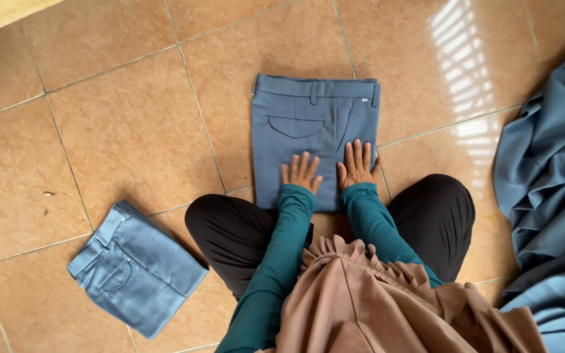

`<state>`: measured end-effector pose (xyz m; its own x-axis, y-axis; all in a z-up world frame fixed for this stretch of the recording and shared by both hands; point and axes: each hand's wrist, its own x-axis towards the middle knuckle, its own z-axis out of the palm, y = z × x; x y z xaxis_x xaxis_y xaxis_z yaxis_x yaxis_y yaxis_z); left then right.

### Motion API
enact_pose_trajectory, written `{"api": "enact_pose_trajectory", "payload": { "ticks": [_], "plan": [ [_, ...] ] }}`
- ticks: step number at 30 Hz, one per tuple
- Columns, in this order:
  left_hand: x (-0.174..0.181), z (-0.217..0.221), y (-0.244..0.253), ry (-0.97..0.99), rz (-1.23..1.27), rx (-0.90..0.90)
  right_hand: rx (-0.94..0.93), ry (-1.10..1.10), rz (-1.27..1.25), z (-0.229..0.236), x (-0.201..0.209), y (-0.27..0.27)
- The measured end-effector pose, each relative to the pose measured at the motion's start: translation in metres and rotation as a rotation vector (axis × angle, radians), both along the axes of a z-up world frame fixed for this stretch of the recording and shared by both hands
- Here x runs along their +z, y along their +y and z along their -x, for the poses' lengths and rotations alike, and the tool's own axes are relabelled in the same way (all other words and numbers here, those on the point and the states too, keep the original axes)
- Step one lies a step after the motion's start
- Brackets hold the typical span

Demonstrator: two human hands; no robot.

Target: Folding blue trousers into neat rectangles and stacking them on the floor.

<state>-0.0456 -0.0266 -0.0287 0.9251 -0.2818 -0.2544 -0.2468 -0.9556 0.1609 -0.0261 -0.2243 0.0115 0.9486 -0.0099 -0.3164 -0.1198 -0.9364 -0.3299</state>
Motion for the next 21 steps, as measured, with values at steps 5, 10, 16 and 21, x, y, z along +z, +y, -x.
{"api": "enact_pose_trajectory", "payload": {
  "ticks": [5,10,16,21],
  "plan": [
    [0.028,-0.046,0.050,0.015,-0.269,0.365,0.002,-0.029,0.001,-0.001,0.003,-0.001],
    [0.041,-0.073,0.038,-0.079,-0.299,0.539,-0.021,-0.028,0.001,-0.001,0.009,0.001],
    [-0.003,-0.053,-0.035,-0.344,0.048,0.072,-0.037,-0.069,-0.002,0.000,0.011,0.003],
    [0.005,-0.093,0.002,-0.253,-0.081,0.112,-0.034,-0.122,-0.015,-0.001,0.011,0.002]
  ]
}}
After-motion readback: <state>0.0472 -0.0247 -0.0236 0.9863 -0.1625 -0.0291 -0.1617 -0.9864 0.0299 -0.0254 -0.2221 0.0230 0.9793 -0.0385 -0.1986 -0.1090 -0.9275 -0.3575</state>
